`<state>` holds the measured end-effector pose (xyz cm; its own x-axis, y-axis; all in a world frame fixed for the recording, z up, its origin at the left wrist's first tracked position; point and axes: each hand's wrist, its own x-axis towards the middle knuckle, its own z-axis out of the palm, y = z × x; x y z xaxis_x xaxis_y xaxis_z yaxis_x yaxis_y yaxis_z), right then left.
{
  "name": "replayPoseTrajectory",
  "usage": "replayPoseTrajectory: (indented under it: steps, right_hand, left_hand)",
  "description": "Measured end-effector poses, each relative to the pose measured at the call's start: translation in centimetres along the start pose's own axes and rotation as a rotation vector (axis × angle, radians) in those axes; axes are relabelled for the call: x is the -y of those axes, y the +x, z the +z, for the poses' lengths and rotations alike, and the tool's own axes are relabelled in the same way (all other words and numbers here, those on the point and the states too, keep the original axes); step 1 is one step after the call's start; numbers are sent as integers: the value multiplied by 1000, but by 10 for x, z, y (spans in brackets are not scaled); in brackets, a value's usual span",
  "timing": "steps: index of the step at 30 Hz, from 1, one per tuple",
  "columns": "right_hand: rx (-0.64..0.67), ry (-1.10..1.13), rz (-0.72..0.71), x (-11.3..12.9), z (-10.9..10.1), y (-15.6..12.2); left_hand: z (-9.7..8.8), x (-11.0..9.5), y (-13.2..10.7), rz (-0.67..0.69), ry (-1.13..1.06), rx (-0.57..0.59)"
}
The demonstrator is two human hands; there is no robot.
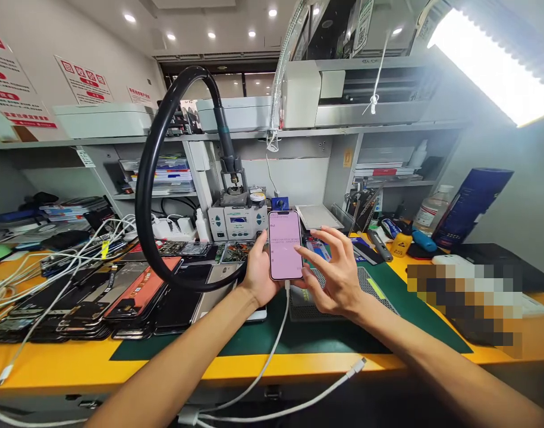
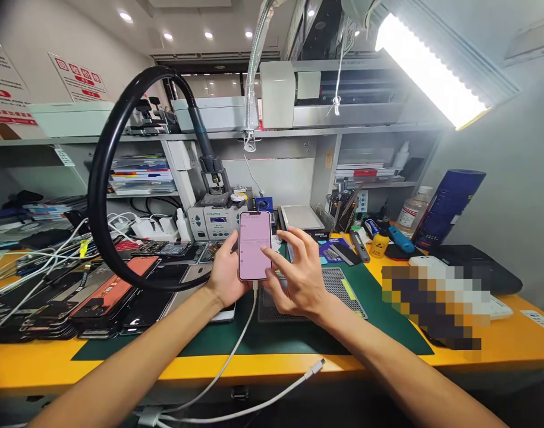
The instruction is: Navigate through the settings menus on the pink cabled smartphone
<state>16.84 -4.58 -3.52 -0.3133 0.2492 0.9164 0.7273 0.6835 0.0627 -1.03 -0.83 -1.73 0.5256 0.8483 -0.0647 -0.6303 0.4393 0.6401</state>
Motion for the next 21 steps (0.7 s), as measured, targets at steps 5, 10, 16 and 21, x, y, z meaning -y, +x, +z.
replayPoseTrajectory:
  steps: [5, 10, 16, 21]
  right_hand:
    - [92, -6, -40, 1, 4, -2]
    - [82, 20, -49, 3, 6, -2]
    - [39, 49, -53, 5, 5, 0]
    - [41, 52, -41, 5, 6, -1]
  left_hand:
    - [-4, 0, 3, 9, 2, 64]
    - [-5, -1, 2, -18, 3, 104]
    - [-1, -3, -1, -23, -5, 63]
    - [-3, -2, 1, -7, 7, 69]
